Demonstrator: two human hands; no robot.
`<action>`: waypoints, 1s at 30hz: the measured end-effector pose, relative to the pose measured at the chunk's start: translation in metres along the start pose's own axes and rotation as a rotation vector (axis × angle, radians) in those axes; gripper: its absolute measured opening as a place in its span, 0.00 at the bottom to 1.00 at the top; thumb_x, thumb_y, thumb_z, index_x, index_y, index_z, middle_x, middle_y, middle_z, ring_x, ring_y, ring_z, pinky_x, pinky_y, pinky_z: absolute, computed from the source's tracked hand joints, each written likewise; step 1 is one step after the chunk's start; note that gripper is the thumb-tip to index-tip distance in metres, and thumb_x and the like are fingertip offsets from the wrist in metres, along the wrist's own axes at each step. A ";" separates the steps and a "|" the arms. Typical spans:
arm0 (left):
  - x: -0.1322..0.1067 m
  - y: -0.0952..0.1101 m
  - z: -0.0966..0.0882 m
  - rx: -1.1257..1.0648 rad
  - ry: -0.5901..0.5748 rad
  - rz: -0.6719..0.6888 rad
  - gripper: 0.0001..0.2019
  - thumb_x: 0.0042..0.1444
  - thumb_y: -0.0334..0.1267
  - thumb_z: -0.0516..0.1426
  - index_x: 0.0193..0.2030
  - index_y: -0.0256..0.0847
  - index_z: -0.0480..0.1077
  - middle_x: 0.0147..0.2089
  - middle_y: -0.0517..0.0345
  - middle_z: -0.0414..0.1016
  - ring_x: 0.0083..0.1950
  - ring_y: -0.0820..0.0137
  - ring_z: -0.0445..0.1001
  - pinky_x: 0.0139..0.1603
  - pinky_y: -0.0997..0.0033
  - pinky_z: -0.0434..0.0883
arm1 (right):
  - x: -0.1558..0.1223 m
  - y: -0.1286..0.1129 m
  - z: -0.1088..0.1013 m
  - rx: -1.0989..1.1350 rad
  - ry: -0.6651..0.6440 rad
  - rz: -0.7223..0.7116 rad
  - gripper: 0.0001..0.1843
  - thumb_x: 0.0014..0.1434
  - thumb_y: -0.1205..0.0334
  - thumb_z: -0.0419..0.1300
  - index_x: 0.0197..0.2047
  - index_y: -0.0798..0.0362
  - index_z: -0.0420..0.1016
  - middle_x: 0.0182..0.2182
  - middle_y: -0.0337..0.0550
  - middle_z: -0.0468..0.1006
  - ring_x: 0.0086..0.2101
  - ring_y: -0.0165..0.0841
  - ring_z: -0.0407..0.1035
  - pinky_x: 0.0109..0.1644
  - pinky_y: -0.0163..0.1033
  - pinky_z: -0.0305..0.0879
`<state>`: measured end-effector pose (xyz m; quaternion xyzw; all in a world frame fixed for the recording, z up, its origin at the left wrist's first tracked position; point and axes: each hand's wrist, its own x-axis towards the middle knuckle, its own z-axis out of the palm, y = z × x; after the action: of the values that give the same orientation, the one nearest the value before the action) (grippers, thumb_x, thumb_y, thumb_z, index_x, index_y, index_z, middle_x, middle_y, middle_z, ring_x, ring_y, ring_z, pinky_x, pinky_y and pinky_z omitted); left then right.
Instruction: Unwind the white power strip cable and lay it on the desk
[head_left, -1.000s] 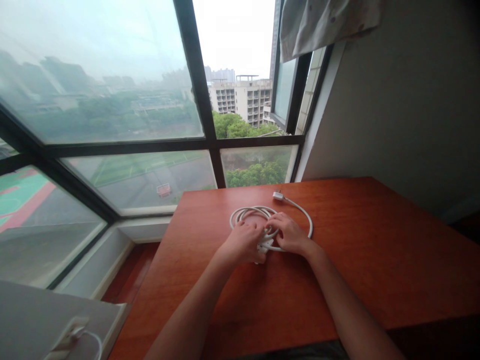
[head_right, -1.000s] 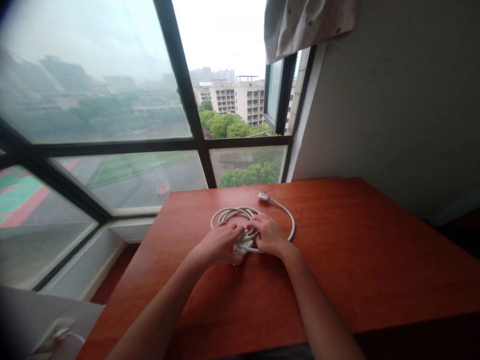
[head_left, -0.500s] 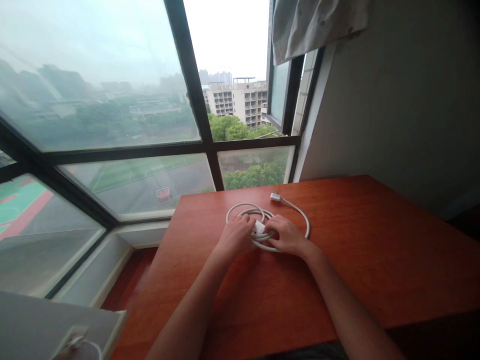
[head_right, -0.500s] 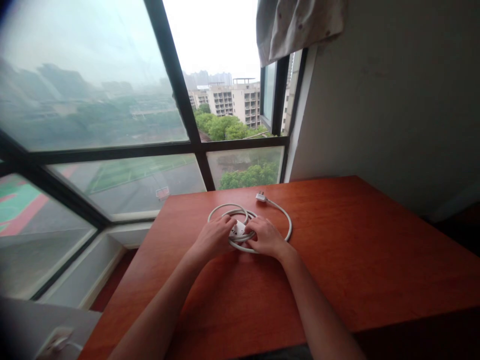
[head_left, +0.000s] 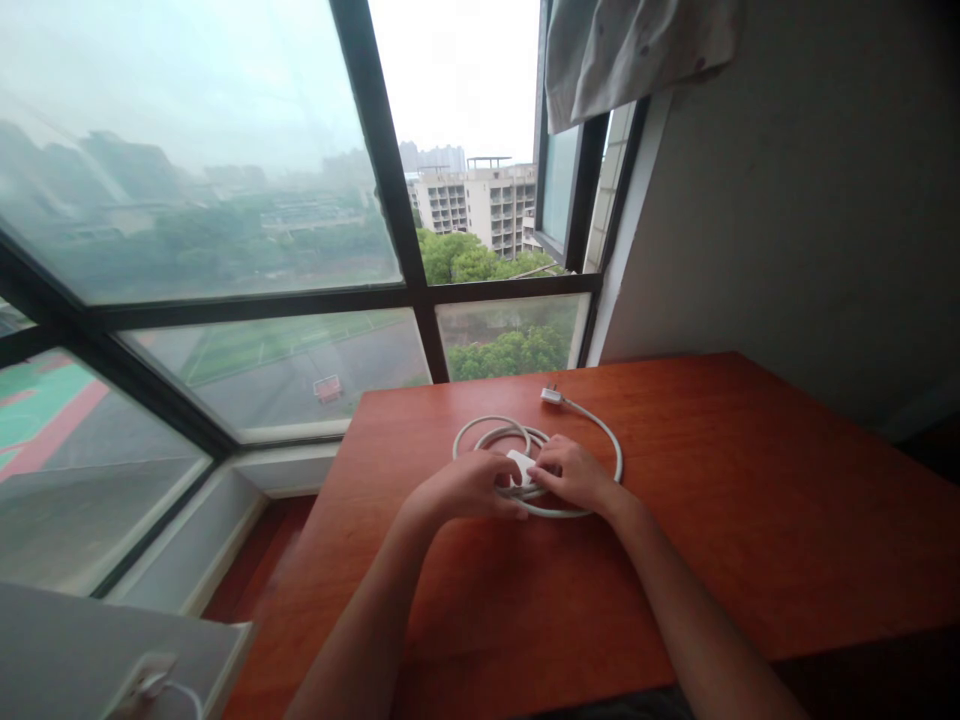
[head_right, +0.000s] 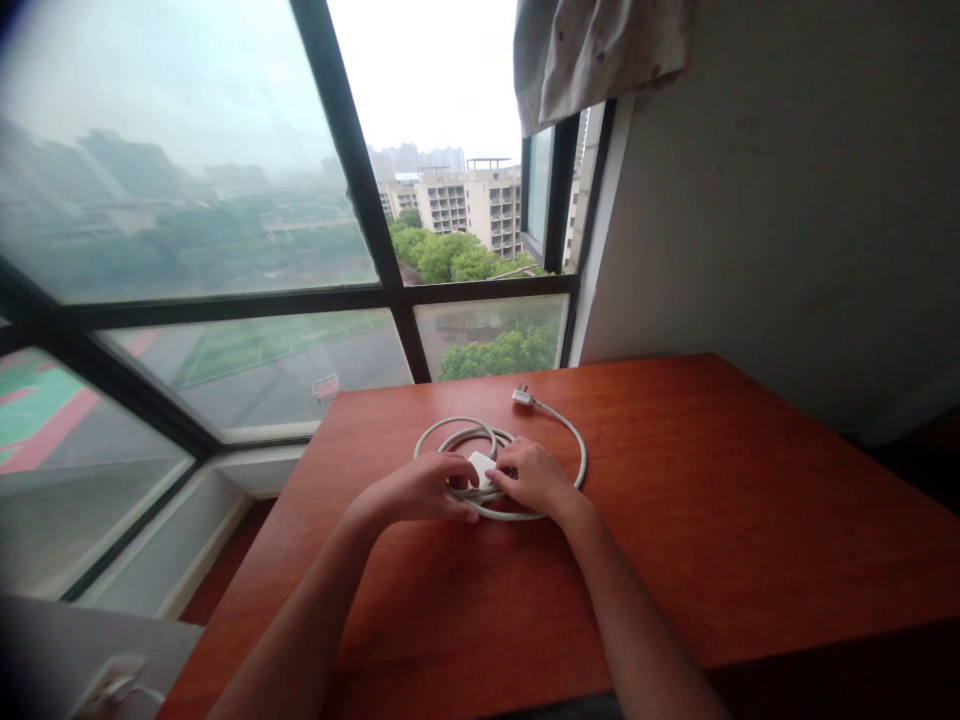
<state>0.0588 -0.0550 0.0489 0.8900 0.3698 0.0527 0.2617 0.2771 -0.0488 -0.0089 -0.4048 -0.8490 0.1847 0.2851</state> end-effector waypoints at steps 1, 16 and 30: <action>0.000 0.000 0.000 -0.038 0.025 -0.004 0.12 0.54 0.47 0.59 0.36 0.39 0.72 0.33 0.59 0.74 0.32 0.72 0.69 0.30 0.75 0.62 | 0.000 0.000 0.000 0.002 -0.005 0.001 0.13 0.60 0.60 0.58 0.27 0.51 0.77 0.27 0.41 0.77 0.33 0.34 0.67 0.42 0.39 0.62; 0.020 0.009 0.028 0.240 0.270 -0.285 0.22 0.55 0.52 0.56 0.52 0.43 0.69 0.53 0.48 0.72 0.52 0.56 0.72 0.50 0.61 0.69 | -0.001 0.003 -0.001 0.050 -0.027 -0.027 0.16 0.62 0.63 0.54 0.25 0.50 0.76 0.29 0.42 0.78 0.36 0.35 0.69 0.45 0.40 0.64; 0.030 0.007 0.026 0.325 0.191 -0.390 0.22 0.51 0.56 0.54 0.42 0.40 0.73 0.42 0.43 0.78 0.43 0.52 0.77 0.41 0.61 0.71 | 0.000 0.001 0.007 0.003 -0.034 -0.035 0.16 0.64 0.57 0.53 0.27 0.50 0.76 0.29 0.42 0.79 0.37 0.35 0.69 0.47 0.40 0.62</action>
<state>0.0921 -0.0493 0.0270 0.8231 0.5611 0.0250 0.0843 0.2732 -0.0490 -0.0145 -0.3863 -0.8603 0.1878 0.2746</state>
